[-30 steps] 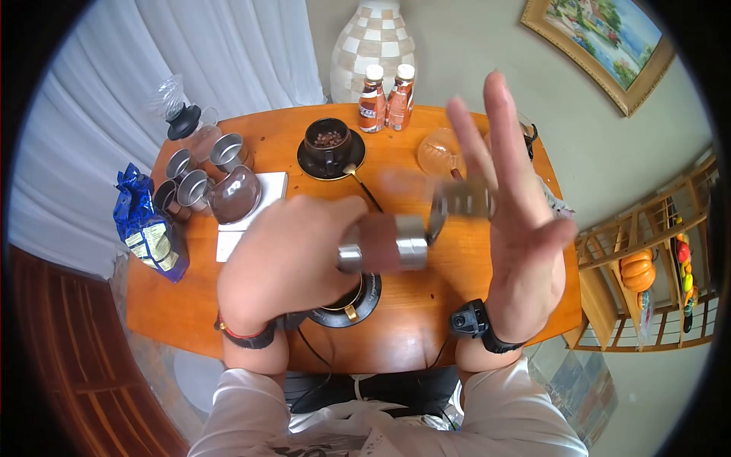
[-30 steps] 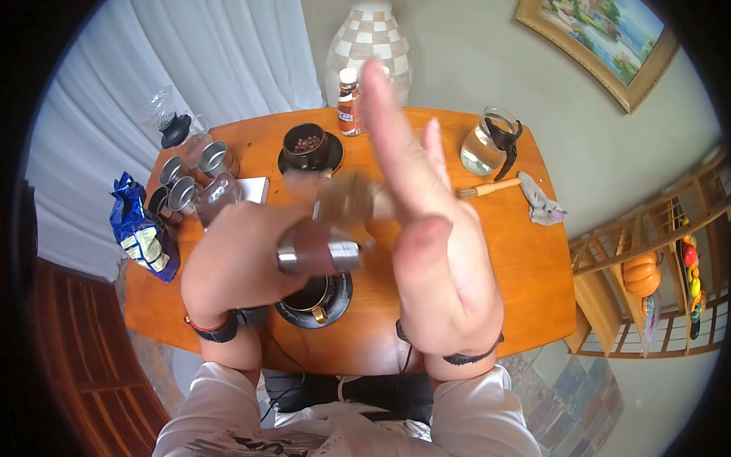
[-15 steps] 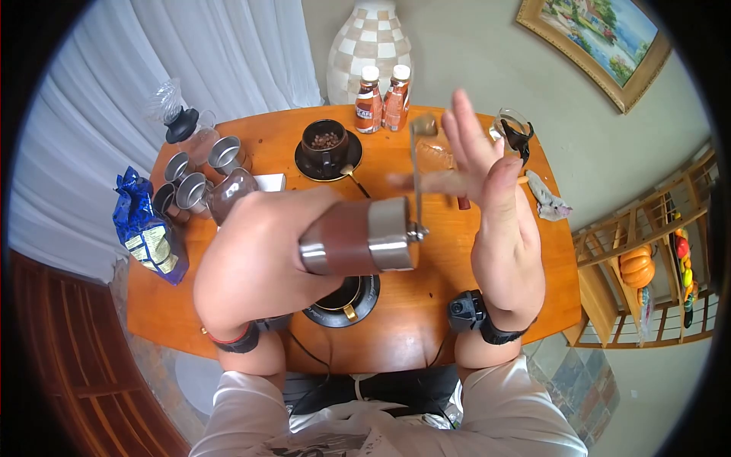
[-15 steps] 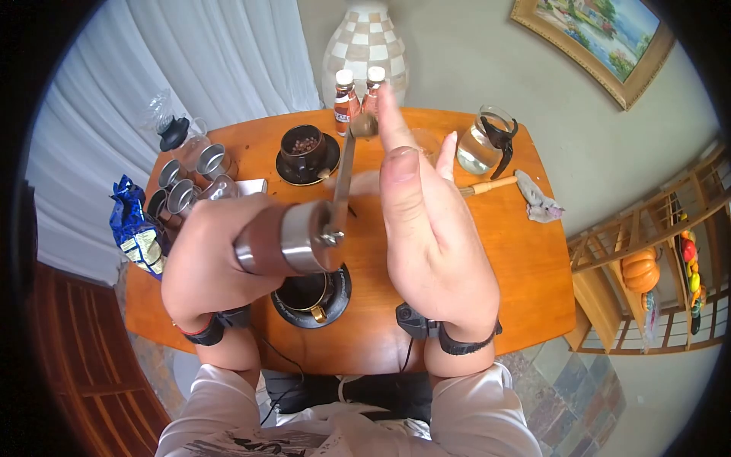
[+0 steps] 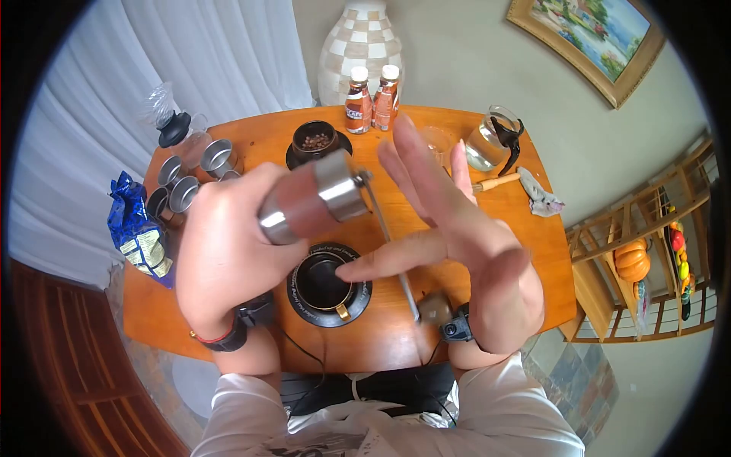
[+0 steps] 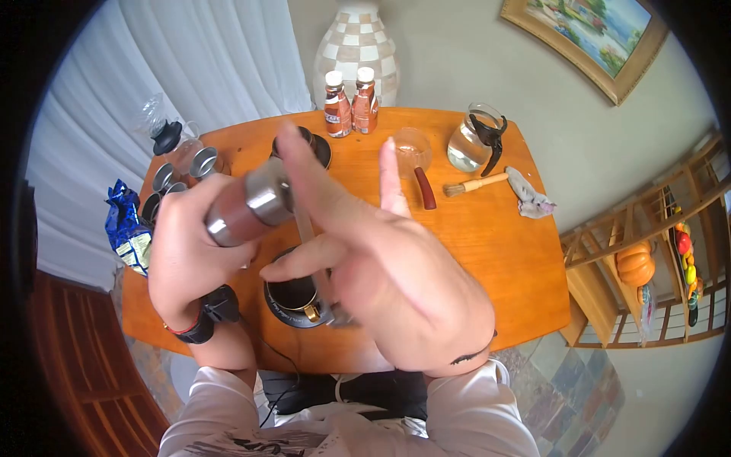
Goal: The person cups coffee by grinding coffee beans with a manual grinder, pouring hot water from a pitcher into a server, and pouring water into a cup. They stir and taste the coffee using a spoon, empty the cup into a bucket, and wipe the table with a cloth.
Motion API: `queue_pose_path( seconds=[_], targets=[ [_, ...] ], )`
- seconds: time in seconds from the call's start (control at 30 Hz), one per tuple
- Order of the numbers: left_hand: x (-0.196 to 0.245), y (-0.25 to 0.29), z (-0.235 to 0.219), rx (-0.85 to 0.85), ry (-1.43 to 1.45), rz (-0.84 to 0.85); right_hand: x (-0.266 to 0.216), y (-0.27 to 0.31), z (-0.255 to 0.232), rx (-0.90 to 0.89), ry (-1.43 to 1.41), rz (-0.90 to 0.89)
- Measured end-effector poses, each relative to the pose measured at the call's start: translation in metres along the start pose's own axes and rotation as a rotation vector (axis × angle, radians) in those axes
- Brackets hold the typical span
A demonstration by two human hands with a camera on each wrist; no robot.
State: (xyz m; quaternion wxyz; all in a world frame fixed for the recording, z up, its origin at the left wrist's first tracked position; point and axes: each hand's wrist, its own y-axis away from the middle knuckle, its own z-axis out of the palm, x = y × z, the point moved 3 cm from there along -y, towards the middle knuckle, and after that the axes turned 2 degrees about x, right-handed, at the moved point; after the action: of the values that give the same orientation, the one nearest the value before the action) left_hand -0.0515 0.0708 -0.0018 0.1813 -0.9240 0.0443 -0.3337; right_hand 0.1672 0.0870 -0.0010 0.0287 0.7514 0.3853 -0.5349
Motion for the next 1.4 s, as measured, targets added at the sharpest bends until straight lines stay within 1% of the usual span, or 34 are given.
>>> queue_pose_path(
  seconds=[0.03,0.1,0.13,0.17,0.2,0.27,0.3,0.33,0.4,0.43,0.47,0.53,0.57,0.6,0.63,0.67,0.7,0.73,0.77,0.8,0.87,0.9,0.93,1.0,1.03,1.07,1.13,1.17,1.2,1.27,1.3,1.33,1.37,1.4],
  targets=[
    [-0.002,0.0,-0.001,0.058,0.04,0.038,0.002,-0.001,-0.001,0.081,0.03,0.008],
    [0.002,0.001,-0.003,0.088,0.125,0.087,0.007,-0.002,-0.003,0.247,0.093,0.026],
    [0.005,0.003,-0.004,0.121,0.208,0.13,0.011,-0.004,-0.006,0.253,0.097,0.029],
    [0.005,0.005,-0.004,0.062,0.287,0.133,0.017,-0.006,-0.011,0.297,0.119,0.041],
    [0.006,0.008,-0.002,0.056,0.291,0.136,0.023,-0.008,-0.015,0.341,0.139,0.054],
    [0.009,0.011,0.007,-0.059,0.233,0.215,0.028,-0.007,-0.016,0.367,0.1,0.047],
    [0.011,0.008,0.012,-0.108,0.148,0.28,0.023,-0.008,-0.014,0.446,-0.02,0.025],
    [0.013,0.006,0.015,-0.111,0.151,0.279,0.02,-0.009,-0.011,0.523,-0.139,0.002],
    [0.016,0.004,0.024,-0.224,0.033,0.285,0.021,-0.015,-0.011,0.55,-0.084,-0.017],
    [0.019,0.004,0.026,-0.21,0.001,0.291,0.021,-0.018,-0.011,0.576,-0.029,-0.042],
    [0.018,0.004,0.027,-0.212,0.003,0.291,0.017,-0.019,-0.011,0.576,-0.028,-0.039],
    [0.015,0.004,0.03,-0.195,-0.077,0.277,0.014,-0.023,-0.005,0.522,-0.384,0.112],
    [0.014,0.004,0.031,-0.196,-0.076,0.276,0.019,-0.025,0.003,0.544,-0.643,-0.004],
    [0.012,0.004,0.031,-0.182,-0.158,0.234,0.014,-0.021,0.005,0.544,-0.643,-0.003],
    [0.011,0.004,0.031,-0.168,-0.24,0.189,0.006,-0.014,0.01,0.444,-0.716,0.018],
    [0.011,0.004,0.031,-0.167,-0.241,0.187,0.001,-0.01,0.013,0.342,-0.787,0.039],
    [0.014,0.003,0.028,-0.056,-0.227,0.209,0.004,-0.007,0.011,0.34,-0.788,0.039],
    [0.016,0.002,0.024,0.054,-0.213,0.232,0.002,-0.004,0.01,0.227,-0.606,-0.176],
    [0.01,-0.001,0.02,-0.012,-0.107,0.215,-0.003,-0.001,0.012,0.112,-0.417,-0.384],
    [0.011,0.0,0.019,-0.013,-0.108,0.216,-0.004,-0.002,0.012,0.113,-0.417,-0.384],
    [0.012,0.003,0.012,0.111,0.049,0.159,-0.014,-0.002,0.012,0.195,-0.321,-0.614],
    [0.014,0.003,0.006,0.091,0.121,0.12,-0.011,-0.003,0.013,0.24,-0.22,-0.713],
    [0.014,0.002,0.005,0.092,0.12,0.122,-0.01,-0.004,0.015,0.24,-0.22,-0.716],
    [0.015,0.001,-0.001,0.319,0.208,0.239,-0.01,-0.002,0.013,0.502,-0.033,-0.761],
    [0.014,0.003,-0.003,0.314,0.204,0.2,-0.006,0.001,0.003,0.466,0.132,-0.769],
    [0.01,0.006,-0.002,0.314,0.204,0.203,-0.009,0.004,0.008,0.469,0.133,-0.77],
    [0.003,0.013,0.002,0.289,0.422,0.295,-0.008,0.012,0.013,0.811,-0.047,-0.479],
    [0.007,0.021,-0.002,0.337,0.154,0.416,-0.004,0.015,0.003,0.779,0.056,-0.375],
    [0.019,0.021,0.006,0.433,0.431,0.135,-0.002,0.008,0.006,0.871,0.013,-0.48],
    [0.002,0.012,-0.003,-0.191,0.499,0.584,0.012,-0.008,-0.007,0.821,-0.006,-0.215],
    [0.025,0.013,-0.005,-0.27,0.26,0.57,0.016,-0.011,-0.012,0.818,-0.004,-0.214],
    [0.028,0.016,0.004,-0.227,0.182,0.527,0.023,-0.014,-0.015,0.758,-0.041,-0.146],
    [0.025,0.016,0.012,-0.276,0.138,0.503,0.027,-0.016,-0.015,0.697,-0.079,-0.078],
    [0.022,0.016,0.018,-0.324,0.093,0.48,0.025,-0.015,-0.015,0.695,-0.079,-0.077]
  ],
)
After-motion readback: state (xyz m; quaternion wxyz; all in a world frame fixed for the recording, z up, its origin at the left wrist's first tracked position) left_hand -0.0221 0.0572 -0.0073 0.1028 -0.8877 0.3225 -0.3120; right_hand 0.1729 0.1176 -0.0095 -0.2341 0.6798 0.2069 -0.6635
